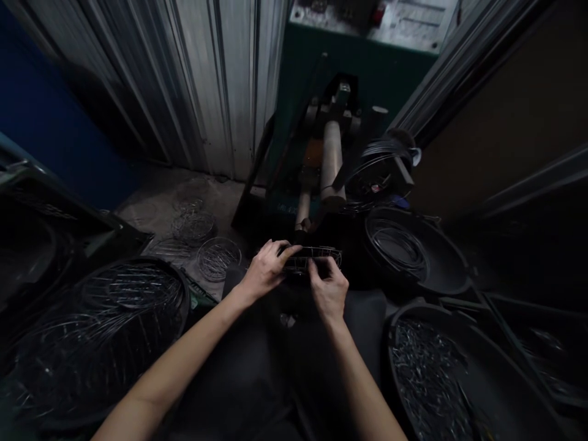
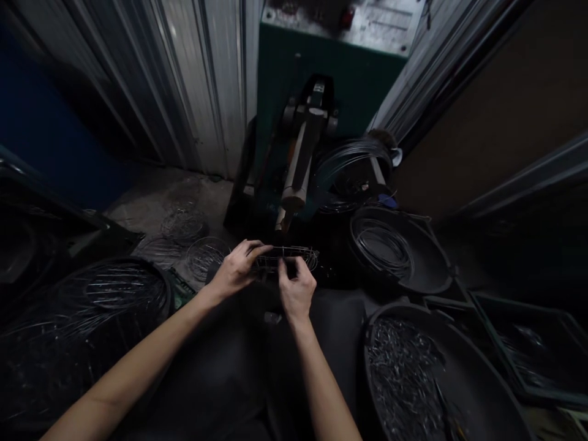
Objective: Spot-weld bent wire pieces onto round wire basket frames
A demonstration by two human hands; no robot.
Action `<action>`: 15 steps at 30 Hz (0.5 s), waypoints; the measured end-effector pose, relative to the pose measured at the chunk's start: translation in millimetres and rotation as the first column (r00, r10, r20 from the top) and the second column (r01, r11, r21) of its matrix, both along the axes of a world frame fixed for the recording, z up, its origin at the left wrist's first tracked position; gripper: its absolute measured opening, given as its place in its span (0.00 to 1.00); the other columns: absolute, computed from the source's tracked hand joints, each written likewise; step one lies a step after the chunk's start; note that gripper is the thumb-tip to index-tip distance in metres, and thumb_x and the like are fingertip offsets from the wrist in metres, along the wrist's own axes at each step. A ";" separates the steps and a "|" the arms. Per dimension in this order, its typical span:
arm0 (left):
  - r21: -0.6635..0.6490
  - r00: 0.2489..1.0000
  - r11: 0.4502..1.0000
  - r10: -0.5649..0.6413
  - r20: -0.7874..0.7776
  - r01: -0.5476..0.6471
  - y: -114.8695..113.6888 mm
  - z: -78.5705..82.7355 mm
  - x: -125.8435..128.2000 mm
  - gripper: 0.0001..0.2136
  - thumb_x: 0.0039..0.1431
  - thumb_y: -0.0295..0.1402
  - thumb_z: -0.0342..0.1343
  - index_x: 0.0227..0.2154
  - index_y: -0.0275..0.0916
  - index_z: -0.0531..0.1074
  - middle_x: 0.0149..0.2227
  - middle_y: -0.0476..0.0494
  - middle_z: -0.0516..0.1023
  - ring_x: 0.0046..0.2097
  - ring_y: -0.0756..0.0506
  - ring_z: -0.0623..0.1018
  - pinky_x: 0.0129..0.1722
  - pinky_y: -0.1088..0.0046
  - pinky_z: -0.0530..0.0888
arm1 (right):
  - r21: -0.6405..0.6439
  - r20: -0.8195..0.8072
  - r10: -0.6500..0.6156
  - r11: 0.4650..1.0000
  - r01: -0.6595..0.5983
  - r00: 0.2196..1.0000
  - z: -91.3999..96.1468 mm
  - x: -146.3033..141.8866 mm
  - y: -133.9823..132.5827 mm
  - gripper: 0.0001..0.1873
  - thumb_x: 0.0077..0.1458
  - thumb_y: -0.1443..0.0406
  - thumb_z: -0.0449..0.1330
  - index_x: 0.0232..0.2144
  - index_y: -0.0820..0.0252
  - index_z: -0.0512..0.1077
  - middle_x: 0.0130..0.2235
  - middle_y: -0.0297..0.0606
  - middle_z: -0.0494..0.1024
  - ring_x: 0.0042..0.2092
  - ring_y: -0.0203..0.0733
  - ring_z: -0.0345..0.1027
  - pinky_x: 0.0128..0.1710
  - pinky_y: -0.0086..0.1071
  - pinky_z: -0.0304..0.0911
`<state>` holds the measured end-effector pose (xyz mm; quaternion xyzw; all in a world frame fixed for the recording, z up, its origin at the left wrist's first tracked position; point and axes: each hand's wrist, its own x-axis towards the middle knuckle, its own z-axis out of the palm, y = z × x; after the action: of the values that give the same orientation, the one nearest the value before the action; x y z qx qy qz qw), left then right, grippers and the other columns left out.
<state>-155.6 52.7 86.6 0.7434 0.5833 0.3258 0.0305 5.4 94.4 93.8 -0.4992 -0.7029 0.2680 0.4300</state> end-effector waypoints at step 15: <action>0.086 1.000 0.996 0.006 -0.004 -0.006 31.2 -12.7 -8.6 0.29 0.51 0.23 0.57 0.57 0.41 0.57 0.50 0.39 0.65 0.53 0.42 0.70 0.56 0.56 0.66 | 0.143 0.034 0.013 0.990 -0.018 0.999 -8.5 -7.2 27.8 0.12 0.57 0.57 0.54 0.30 0.59 0.69 0.30 0.38 0.75 0.32 0.38 0.68 0.35 0.31 0.63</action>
<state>-164.2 83.9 73.9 0.7429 0.5710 0.3493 -0.0036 -1.8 122.2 85.4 -0.4660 -0.7313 0.2120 0.4507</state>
